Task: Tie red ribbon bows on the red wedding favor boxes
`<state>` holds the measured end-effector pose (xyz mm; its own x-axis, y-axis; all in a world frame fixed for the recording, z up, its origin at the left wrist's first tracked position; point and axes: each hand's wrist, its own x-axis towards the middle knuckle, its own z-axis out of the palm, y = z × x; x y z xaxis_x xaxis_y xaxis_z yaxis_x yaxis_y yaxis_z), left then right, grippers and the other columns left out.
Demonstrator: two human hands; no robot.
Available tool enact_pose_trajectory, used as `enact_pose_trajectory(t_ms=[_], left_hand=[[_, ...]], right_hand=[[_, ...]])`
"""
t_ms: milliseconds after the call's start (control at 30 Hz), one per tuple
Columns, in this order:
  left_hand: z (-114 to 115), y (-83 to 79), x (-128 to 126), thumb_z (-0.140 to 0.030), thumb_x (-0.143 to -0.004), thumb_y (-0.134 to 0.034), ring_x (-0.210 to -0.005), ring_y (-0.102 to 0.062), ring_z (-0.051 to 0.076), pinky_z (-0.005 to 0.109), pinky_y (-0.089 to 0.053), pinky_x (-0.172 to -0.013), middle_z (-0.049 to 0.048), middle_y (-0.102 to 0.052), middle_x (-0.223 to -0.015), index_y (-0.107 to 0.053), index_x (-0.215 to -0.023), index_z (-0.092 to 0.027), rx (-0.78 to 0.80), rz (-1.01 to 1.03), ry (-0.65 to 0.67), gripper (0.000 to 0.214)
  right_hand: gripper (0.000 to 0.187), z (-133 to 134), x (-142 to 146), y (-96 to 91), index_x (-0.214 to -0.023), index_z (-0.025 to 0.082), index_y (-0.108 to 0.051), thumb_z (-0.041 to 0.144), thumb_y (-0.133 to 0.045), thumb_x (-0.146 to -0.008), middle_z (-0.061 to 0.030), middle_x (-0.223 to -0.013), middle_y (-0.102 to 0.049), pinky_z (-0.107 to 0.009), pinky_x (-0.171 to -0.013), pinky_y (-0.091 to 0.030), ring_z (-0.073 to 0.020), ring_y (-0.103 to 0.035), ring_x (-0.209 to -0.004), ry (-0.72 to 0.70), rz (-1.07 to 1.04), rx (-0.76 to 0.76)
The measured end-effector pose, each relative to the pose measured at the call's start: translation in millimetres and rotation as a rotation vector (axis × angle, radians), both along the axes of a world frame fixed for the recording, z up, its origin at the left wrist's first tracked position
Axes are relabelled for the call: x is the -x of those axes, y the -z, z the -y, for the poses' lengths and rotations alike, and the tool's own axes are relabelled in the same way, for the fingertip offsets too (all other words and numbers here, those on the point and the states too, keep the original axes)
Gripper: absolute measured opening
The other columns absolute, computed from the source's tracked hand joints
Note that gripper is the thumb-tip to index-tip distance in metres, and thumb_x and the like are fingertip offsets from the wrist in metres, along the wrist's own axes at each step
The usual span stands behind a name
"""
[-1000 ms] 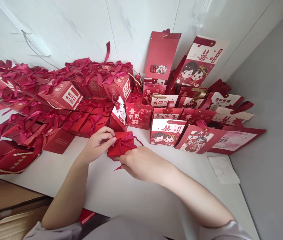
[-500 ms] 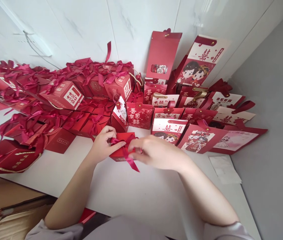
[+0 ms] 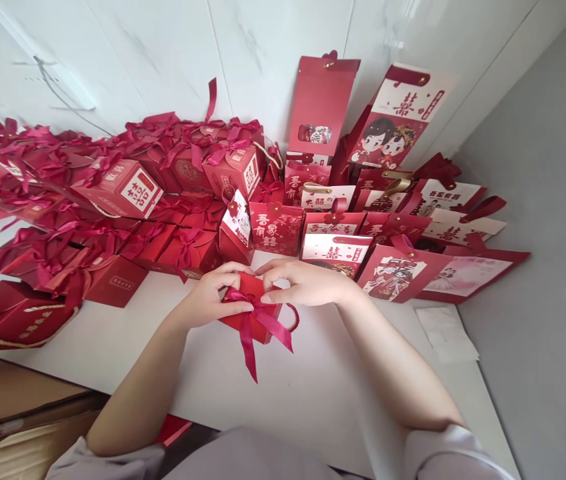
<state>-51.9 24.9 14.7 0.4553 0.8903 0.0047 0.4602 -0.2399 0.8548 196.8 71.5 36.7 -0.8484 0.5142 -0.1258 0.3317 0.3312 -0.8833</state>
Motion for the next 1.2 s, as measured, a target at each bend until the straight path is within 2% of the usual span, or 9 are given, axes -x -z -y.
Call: enact_pose_trajectory(t_ms=[133, 267, 400, 533, 933, 1200], left_hand=[[1.0, -1.2, -1.2, -0.038, -0.073, -0.083, -0.106, -0.066, 0.022, 0.034, -0.052, -0.092, 0.0067, -0.063, -0.121, -0.05, -0.064, -0.018, 0.011, 0.045, 0.029, 0.04], [1.7, -1.3, -1.1, -0.039, -0.073, -0.083, -0.109, -0.064, 0.024, 0.035, -0.052, -0.095, 0.0075, -0.062, -0.123, -0.055, -0.064, -0.018, 0.029, 0.041, 0.059, 0.037], [1.0, -0.4, -0.4, -0.04, -0.074, -0.082, -0.11, -0.063, 0.024, 0.036, -0.051, -0.096, 0.0079, -0.062, -0.122, -0.06, -0.067, -0.019, 0.036, 0.02, 0.071, 0.033], [0.2, -0.4, -0.4, -0.041, -0.075, -0.082, -0.111, -0.062, 0.025, 0.036, -0.051, -0.097, 0.0077, -0.061, -0.123, -0.065, -0.071, -0.019, 0.045, 0.011, 0.09, 0.028], [0.3, -0.6, 0.4, -0.043, -0.076, -0.081, -0.11, -0.063, 0.025, 0.036, -0.052, -0.097, 0.0084, -0.062, -0.123, -0.068, -0.073, -0.019, 0.052, -0.003, 0.109, 0.027], [0.3, -1.1, -1.3, -0.043, -0.075, -0.082, -0.11, -0.064, 0.025, 0.035, -0.051, -0.098, 0.0078, -0.064, -0.121, -0.073, -0.079, -0.021, 0.03, -0.015, 0.06, 0.024]], right_hand=[[0.033, -2.8, 1.9, 1.9, -0.087, 0.021, -0.07, 0.051, -0.059, -0.095, -0.0046, -0.138, -0.059, -0.032, -0.097, -0.043, -0.0228, -0.061, -0.115, 0.021, -0.03, 0.035], [0.037, -1.9, 6.0, 5.0, -0.082, 0.019, -0.064, 0.054, -0.06, -0.094, -0.0041, -0.109, -0.065, -0.031, -0.084, -0.045, -0.0191, -0.061, -0.094, 0.026, -0.045, 0.007], [0.037, -1.9, 6.9, 7.9, -0.076, 0.019, -0.057, 0.052, -0.06, -0.093, -0.0002, -0.091, -0.061, -0.028, -0.072, -0.041, -0.0149, -0.053, -0.078, 0.012, -0.016, 0.012], [0.037, -2.2, 6.1, 8.2, -0.073, 0.02, -0.052, 0.05, -0.06, -0.093, 0.0009, -0.091, -0.058, -0.027, -0.071, -0.039, -0.0138, -0.05, -0.076, 0.019, -0.001, 0.022], [0.036, -1.1, 0.2, 4.1, -0.081, 0.019, -0.059, 0.053, -0.059, -0.093, -0.0008, -0.094, -0.059, -0.027, -0.071, -0.04, -0.0149, -0.054, -0.077, 0.009, 0.087, -0.027], [0.038, -3.8, -1.0, 3.9, -0.078, 0.019, -0.058, 0.054, -0.057, -0.094, -0.0001, -0.09, -0.058, -0.027, -0.068, -0.04, -0.0138, -0.052, -0.072, 0.002, 0.101, -0.047]])
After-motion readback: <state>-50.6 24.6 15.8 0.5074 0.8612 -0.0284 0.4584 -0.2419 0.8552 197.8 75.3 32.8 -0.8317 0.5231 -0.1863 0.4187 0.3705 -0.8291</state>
